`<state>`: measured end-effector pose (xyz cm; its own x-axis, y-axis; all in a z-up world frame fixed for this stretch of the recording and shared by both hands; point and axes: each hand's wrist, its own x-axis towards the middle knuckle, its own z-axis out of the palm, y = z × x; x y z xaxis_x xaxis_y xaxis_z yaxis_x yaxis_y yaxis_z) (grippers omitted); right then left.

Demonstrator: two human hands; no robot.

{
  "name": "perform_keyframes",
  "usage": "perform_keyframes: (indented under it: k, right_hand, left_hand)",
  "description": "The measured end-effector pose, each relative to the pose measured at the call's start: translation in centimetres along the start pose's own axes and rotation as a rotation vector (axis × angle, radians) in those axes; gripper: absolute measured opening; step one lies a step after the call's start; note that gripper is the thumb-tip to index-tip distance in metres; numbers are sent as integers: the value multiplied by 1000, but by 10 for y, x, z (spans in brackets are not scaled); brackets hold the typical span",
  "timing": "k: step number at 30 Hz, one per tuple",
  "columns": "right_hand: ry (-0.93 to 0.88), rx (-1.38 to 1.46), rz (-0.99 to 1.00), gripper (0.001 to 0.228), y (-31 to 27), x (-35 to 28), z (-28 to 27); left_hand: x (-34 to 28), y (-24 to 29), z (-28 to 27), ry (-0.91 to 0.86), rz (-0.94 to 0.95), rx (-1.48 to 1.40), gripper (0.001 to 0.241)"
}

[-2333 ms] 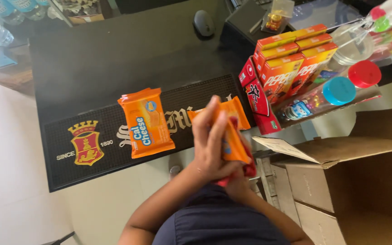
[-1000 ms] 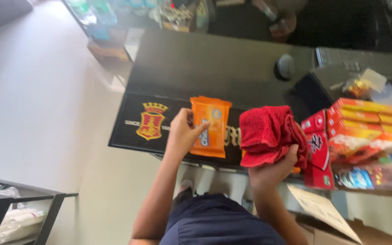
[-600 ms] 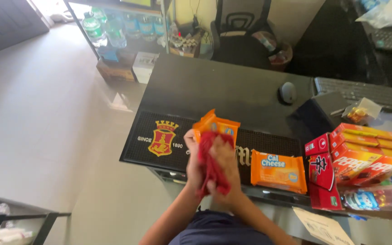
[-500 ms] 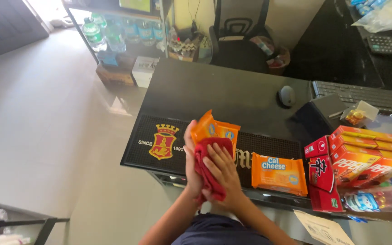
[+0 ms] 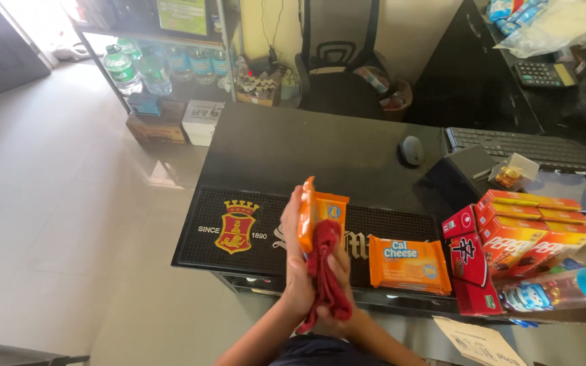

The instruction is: The recorder wipes down snack packages with a cloth and places them onto shelves in a store.

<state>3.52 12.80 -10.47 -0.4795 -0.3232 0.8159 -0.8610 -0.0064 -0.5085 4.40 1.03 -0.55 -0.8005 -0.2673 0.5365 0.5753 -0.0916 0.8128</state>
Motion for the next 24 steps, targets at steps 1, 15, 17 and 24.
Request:
perform_keyframes:
  k: [1,15,17,24]
  right_hand:
    - [0,-2,2,77,3,11,-7]
    - [150,-181,-46,72,-47,36,-19]
    - [226,-112,60,73,-14,-7,-49]
    - [711,474,633,81,34,-92,-143]
  left_hand:
    - [-5,-6,2,-1,-1,-2,96]
    - [-9,-12,16,-184,153,-14,100]
    - [-24,-28,28,-255,129,-38,96]
    - [-43,-24,51,-621,46,-72,76]
